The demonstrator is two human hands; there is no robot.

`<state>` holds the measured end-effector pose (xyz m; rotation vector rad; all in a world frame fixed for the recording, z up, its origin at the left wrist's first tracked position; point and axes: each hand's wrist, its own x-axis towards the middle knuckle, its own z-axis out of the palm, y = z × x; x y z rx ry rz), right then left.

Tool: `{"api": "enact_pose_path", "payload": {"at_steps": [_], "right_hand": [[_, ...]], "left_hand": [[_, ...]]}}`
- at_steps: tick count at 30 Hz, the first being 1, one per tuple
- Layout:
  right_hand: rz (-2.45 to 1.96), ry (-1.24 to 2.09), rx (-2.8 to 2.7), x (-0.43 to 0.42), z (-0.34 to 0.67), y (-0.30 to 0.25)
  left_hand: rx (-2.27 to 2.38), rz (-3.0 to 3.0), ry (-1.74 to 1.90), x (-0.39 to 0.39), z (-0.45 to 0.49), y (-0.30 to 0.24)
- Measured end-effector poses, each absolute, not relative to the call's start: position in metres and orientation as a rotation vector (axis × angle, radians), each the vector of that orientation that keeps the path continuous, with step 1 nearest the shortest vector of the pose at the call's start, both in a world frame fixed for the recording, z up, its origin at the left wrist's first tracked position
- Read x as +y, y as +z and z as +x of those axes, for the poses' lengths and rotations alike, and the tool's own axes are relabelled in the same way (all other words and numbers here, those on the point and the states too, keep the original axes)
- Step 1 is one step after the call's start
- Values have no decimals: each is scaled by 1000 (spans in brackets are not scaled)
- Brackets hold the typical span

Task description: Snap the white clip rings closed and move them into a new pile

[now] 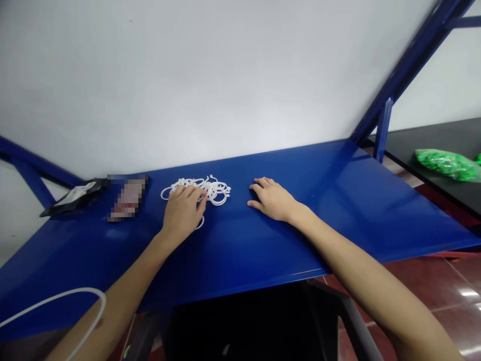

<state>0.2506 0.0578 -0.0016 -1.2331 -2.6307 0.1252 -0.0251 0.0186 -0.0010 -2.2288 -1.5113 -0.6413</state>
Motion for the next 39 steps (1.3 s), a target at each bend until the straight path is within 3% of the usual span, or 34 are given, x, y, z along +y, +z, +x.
{"api": "enact_pose_path", "payload": {"at_steps": [8,15,39], "right_hand": [[-1059,373,-2409,50,239,8],[-856,743,-2228,31,222,20],[-756,663,-2247,27,219,14]], "left_hand": [[-1234,-2342,-914,8,-14,10],[-1087,-2538,-833,2,-6,10],[-1154,-2626,-1070,3,-3,2]]}}
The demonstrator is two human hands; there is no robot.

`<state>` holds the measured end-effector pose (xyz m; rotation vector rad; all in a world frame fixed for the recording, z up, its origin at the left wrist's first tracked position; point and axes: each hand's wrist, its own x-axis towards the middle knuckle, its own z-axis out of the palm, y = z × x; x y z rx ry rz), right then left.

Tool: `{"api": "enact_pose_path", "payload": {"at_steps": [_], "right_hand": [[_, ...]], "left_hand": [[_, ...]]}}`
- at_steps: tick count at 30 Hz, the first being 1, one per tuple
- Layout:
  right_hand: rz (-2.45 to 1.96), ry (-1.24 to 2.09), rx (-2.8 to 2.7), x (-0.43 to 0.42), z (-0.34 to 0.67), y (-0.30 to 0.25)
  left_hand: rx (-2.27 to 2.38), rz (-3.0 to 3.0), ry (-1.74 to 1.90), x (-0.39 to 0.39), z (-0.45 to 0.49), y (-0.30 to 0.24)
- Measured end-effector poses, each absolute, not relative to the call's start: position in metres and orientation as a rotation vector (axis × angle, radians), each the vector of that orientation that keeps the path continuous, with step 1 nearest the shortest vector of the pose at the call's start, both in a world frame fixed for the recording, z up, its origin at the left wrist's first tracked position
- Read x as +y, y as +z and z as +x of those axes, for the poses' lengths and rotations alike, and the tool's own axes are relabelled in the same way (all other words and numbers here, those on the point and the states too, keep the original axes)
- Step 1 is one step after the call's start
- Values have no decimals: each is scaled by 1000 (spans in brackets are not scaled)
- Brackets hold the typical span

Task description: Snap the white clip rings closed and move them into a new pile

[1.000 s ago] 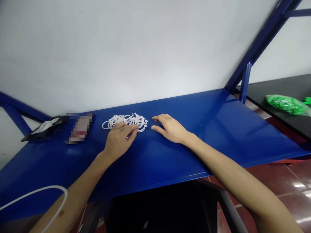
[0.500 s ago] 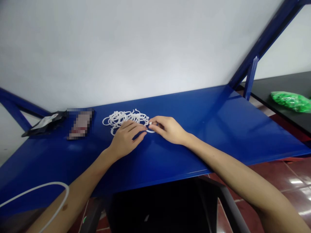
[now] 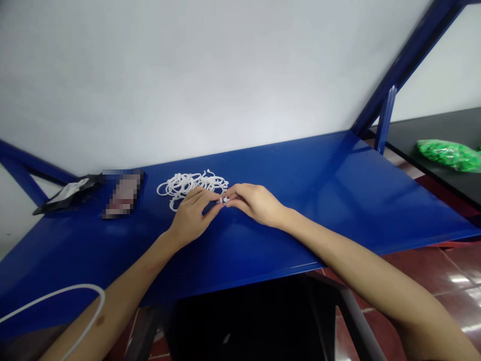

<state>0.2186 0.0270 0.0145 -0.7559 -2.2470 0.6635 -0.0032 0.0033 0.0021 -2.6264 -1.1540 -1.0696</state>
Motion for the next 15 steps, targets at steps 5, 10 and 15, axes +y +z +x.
{"api": "enact_pose_path", "payload": {"at_steps": [5,10,15], "right_hand": [[-804,614,-2295,27,219,13],[-741,496,-2360,26,218,9],[-701,293,-2472,21,215,9]], "left_hand": [[-1161,-2663,-1031,2,-3,1],[-1096,-2697,-1001,2,-4,-1],[-999,-2680,-965,0,-3,1]]}}
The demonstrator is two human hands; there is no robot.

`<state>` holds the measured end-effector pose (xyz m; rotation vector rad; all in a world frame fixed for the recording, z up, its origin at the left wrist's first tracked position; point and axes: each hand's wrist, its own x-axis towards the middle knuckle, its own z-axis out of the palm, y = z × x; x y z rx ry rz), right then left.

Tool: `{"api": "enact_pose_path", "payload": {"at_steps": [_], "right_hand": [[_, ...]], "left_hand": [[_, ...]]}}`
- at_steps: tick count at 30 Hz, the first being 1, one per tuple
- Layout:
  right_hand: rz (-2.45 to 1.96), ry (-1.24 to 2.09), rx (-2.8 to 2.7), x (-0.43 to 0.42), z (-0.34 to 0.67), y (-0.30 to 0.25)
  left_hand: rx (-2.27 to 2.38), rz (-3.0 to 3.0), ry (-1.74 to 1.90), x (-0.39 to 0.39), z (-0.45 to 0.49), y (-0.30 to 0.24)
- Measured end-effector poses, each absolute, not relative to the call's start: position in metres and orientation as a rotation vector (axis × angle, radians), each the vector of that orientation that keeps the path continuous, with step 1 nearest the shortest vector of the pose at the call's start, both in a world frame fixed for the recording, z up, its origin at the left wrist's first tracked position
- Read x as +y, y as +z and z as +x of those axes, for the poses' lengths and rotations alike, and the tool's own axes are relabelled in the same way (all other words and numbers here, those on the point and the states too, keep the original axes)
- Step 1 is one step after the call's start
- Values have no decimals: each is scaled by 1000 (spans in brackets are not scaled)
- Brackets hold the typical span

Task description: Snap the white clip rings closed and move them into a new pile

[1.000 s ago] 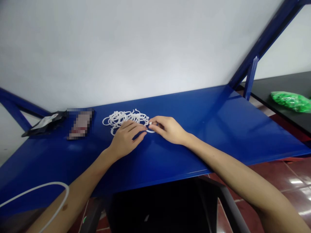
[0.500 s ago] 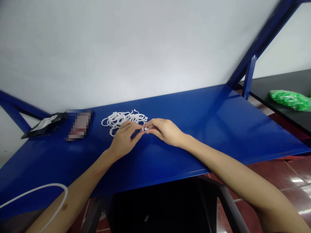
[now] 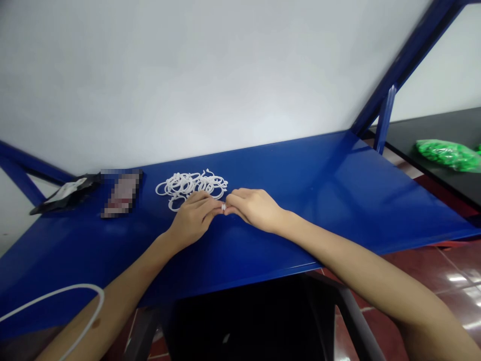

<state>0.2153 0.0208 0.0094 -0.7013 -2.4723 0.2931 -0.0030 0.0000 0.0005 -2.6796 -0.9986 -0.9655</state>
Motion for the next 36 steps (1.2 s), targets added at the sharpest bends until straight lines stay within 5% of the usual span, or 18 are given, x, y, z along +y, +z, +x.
{"api": "enact_pose_path", "payload": {"at_steps": [7,16,25,36], "right_hand": [[-629,-18,-2548,13,214,11],[-622,-3,-2596,20,215,10],[-1150,184,-2314,51,241,18],[-1864,-252,-2266,76,280,13]], "left_hand": [[-780,-2485,-831,-10,4,5],[-794,-2505,-710,-6,4,2],[-1444,-2340,-788,23,-25,-2],[-1597,-2232,-820,36,-24,-15]]}}
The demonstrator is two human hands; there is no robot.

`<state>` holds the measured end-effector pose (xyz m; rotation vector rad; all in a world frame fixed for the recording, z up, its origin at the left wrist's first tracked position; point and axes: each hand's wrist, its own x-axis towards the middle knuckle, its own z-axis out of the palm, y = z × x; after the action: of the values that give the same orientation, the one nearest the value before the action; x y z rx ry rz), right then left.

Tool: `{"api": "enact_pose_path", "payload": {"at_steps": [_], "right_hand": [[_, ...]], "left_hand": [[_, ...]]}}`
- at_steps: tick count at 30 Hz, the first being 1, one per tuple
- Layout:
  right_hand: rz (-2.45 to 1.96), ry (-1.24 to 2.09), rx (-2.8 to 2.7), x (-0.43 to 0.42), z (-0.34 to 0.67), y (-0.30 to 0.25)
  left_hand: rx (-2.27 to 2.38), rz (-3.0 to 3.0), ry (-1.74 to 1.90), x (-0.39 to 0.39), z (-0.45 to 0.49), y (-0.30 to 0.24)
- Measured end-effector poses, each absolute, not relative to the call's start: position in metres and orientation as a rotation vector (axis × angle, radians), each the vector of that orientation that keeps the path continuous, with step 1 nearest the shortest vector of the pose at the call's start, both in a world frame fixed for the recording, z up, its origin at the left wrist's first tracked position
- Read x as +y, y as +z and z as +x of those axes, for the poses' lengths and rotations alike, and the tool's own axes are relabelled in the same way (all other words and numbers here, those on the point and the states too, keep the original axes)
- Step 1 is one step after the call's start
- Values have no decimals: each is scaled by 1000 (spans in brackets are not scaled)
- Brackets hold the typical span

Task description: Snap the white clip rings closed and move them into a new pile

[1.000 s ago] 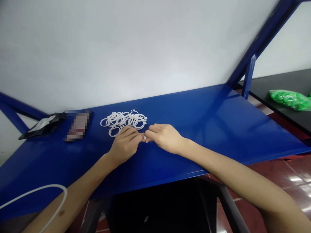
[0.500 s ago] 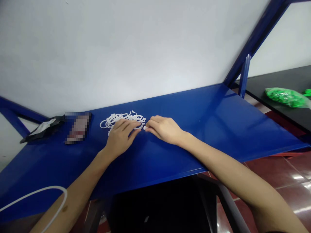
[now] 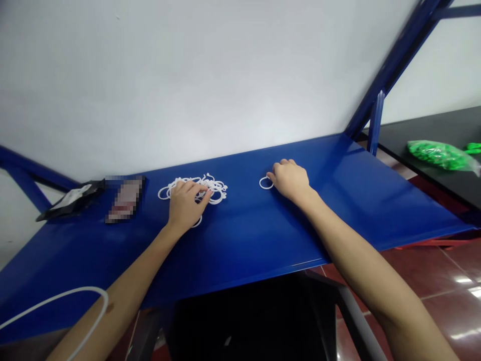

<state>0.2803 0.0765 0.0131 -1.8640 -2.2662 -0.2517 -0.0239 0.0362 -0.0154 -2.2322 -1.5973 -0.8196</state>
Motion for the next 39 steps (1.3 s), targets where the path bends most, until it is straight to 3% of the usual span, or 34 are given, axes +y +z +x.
{"api": "enact_pose_path", "payload": {"at_steps": [3,8,13,20,39], "right_hand": [[-1619,-259,-2283,73,273,11],[-1066,46,-2414,54,243,11],[-816,172,-2483,29,215,9],[-771,62,-2443,23,207,-1],[-759,202,-2318,26,216,5]], "left_hand": [[-1537,-2183,-901,32,-22,-12],[-1435,-2147,-984,24,-17,-5],[-1417,-2164,-1009,19,-13,-1],[-1388,-2173,-970,15,-9,1],[-1143,-2489,-923,6,-5,4]]}}
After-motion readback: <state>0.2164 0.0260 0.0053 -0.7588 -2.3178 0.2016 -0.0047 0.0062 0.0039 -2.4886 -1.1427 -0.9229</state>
